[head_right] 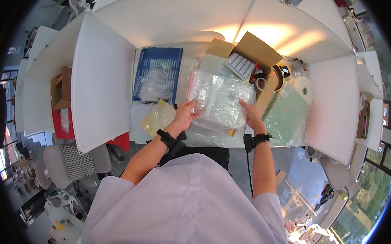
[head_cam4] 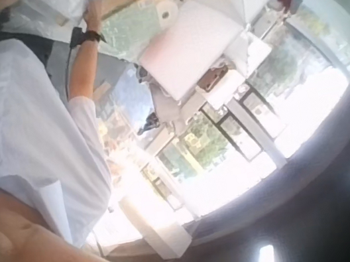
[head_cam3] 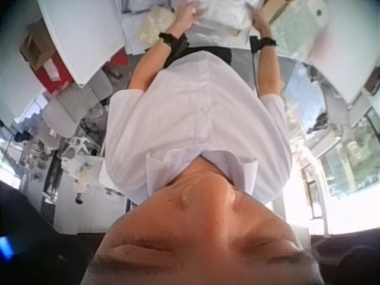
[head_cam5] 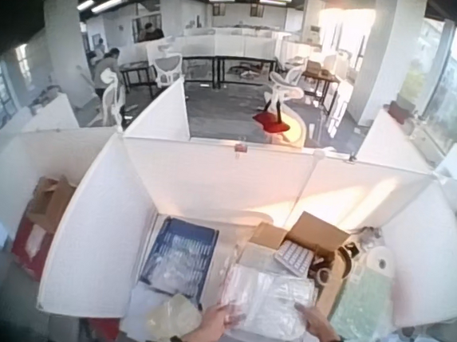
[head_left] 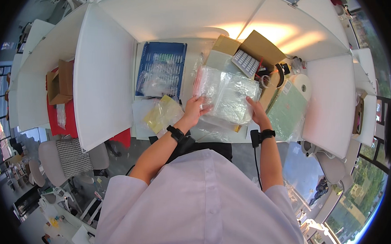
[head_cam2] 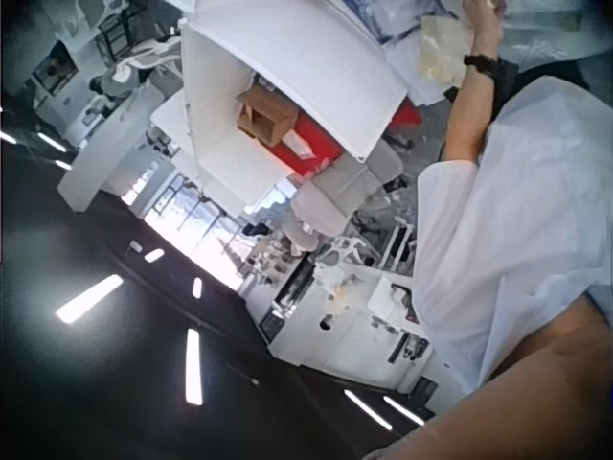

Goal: Organize and sort various sizes of plastic zip-top bags at a workstation.

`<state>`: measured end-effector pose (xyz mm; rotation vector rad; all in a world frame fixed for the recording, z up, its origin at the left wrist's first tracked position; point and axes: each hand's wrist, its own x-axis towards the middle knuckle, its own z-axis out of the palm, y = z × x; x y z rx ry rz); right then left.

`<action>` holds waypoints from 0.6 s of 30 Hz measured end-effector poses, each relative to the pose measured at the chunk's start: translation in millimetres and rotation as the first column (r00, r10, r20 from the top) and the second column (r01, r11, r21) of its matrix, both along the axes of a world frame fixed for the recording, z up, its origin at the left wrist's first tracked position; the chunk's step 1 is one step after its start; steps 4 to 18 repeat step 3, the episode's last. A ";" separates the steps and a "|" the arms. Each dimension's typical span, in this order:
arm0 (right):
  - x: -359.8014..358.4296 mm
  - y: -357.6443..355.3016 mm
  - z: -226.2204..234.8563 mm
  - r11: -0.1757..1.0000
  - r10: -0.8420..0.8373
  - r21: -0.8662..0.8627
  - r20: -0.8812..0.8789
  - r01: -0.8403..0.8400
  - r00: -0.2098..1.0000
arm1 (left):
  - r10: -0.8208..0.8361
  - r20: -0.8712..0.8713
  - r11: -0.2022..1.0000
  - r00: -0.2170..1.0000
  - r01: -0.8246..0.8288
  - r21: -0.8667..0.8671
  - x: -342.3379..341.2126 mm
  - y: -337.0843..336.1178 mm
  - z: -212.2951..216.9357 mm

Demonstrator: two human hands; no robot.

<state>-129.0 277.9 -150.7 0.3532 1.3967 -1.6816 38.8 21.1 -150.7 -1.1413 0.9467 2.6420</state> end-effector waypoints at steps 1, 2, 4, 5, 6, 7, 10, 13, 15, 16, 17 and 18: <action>0.8 -0.5 0.8 0.994 0.099 0.057 -0.064 -0.095 0.993 | 0.030 0.008 0.999 1.000 -0.030 -0.040 -0.4 1.1 -2.7; 2.1 -2.6 0.8 0.976 0.200 0.117 -0.125 -0.186 0.972 | 0.015 0.020 0.998 1.000 -0.014 -0.053 0.5 0.5 -5.0; 1.9 -5.7 6.4 0.973 0.220 0.103 -0.142 -0.206 0.965 | -0.003 0.031 0.998 1.000 0.005 -0.064 -0.2 1.0 -6.2; 1.9 -5.7 6.4 0.973 0.220 0.103 -0.142 -0.206 0.965 | -0.003 0.031 0.998 1.000 0.005 -0.064 -0.2 1.0 -6.2; 1.9 -5.7 6.4 0.973 0.220 0.103 -0.142 -0.206 0.965 | -0.003 0.031 0.998 1.000 0.005 -0.064 -0.2 1.0 -6.2; 1.9 -5.7 6.4 0.973 0.220 0.103 -0.142 -0.206 0.965 | -0.003 0.031 0.998 1.000 0.005 -0.064 -0.2 1.0 -6.2; 1.9 -5.7 6.4 0.973 0.220 0.103 -0.142 -0.206 0.965 | -0.003 0.031 0.998 1.000 0.005 -0.064 -0.2 1.0 -6.2; 1.9 -5.7 6.4 0.973 0.220 0.103 -0.142 -0.206 0.965 | -0.003 0.031 0.998 1.000 0.005 -0.064 -0.2 1.0 -6.2; 1.9 -5.7 6.4 0.973 0.220 0.103 -0.142 -0.206 0.965 | -0.003 0.031 0.998 1.000 0.005 -0.064 -0.2 1.0 -6.2; 1.9 -5.7 6.4 0.973 0.220 0.103 -0.142 -0.206 0.965 | -0.003 0.031 0.998 1.000 0.005 -0.064 -0.2 1.0 -6.2; 1.9 -5.7 6.4 0.973 0.220 0.103 -0.142 -0.206 0.965 | -0.003 0.031 0.998 1.000 0.005 -0.064 -0.2 1.0 -6.2; 1.9 -5.7 6.4 0.973 0.220 0.103 -0.142 -0.206 0.965 | -0.003 0.031 0.998 1.000 0.005 -0.064 -0.2 1.0 -6.2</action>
